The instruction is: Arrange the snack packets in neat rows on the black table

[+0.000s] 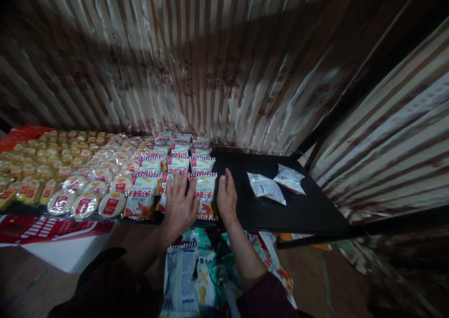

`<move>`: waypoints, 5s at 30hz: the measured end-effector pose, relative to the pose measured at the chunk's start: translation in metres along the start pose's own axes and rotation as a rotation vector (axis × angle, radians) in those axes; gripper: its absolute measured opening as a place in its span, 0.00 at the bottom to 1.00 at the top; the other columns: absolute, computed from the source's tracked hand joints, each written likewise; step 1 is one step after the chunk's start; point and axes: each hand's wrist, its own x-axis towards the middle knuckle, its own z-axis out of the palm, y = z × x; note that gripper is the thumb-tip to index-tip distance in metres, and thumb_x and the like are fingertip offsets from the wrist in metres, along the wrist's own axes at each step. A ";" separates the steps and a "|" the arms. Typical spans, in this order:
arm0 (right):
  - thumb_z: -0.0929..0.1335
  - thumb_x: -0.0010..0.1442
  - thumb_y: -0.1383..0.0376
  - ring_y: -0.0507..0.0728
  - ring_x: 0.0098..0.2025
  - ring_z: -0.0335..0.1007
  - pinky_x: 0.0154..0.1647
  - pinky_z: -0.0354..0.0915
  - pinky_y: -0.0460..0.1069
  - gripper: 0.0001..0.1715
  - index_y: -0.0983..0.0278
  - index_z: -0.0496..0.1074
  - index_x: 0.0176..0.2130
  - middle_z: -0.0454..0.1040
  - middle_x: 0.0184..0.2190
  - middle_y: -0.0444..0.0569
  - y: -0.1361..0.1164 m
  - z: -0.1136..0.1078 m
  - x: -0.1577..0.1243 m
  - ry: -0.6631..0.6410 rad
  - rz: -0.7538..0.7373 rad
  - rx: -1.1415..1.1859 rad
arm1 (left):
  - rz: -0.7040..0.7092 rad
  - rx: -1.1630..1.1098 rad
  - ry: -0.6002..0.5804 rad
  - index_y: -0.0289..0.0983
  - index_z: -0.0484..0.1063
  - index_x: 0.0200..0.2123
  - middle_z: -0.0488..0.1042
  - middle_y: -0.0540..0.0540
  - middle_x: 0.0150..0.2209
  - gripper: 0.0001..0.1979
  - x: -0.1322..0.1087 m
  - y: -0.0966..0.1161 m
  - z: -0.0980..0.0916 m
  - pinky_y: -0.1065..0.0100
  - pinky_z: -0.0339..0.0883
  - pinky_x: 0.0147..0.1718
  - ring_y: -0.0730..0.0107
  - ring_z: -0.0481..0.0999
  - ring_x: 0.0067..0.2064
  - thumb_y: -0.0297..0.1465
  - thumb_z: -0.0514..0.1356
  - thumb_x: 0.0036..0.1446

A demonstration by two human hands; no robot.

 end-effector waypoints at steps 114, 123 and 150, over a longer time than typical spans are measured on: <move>0.59 0.56 0.38 0.60 0.60 0.62 0.64 0.53 0.57 0.38 0.59 0.72 0.50 0.69 0.57 0.50 0.009 0.020 0.083 -0.210 0.075 0.388 | -0.136 0.069 -0.265 0.37 0.61 0.59 0.57 0.40 0.64 0.25 0.112 -0.067 0.009 0.44 0.35 0.63 0.53 0.43 0.68 0.40 0.40 0.65; 0.58 0.62 0.46 0.58 0.64 0.55 0.66 0.48 0.57 0.33 0.60 0.63 0.59 0.63 0.61 0.49 0.000 -0.008 0.024 -0.066 -0.090 0.142 | -0.088 0.033 -0.144 0.32 0.56 0.61 0.44 0.36 0.68 0.26 0.025 -0.027 -0.013 0.40 0.37 0.63 0.48 0.32 0.69 0.38 0.47 0.63; 0.61 0.58 0.44 0.60 0.60 0.61 0.62 0.55 0.55 0.38 0.57 0.59 0.61 0.65 0.60 0.47 0.011 0.012 -0.008 -0.195 0.157 0.174 | 0.033 -0.133 -0.165 0.33 0.45 0.65 0.37 0.32 0.68 0.31 -0.034 0.021 0.034 0.45 0.55 0.60 0.48 0.31 0.68 0.24 0.50 0.59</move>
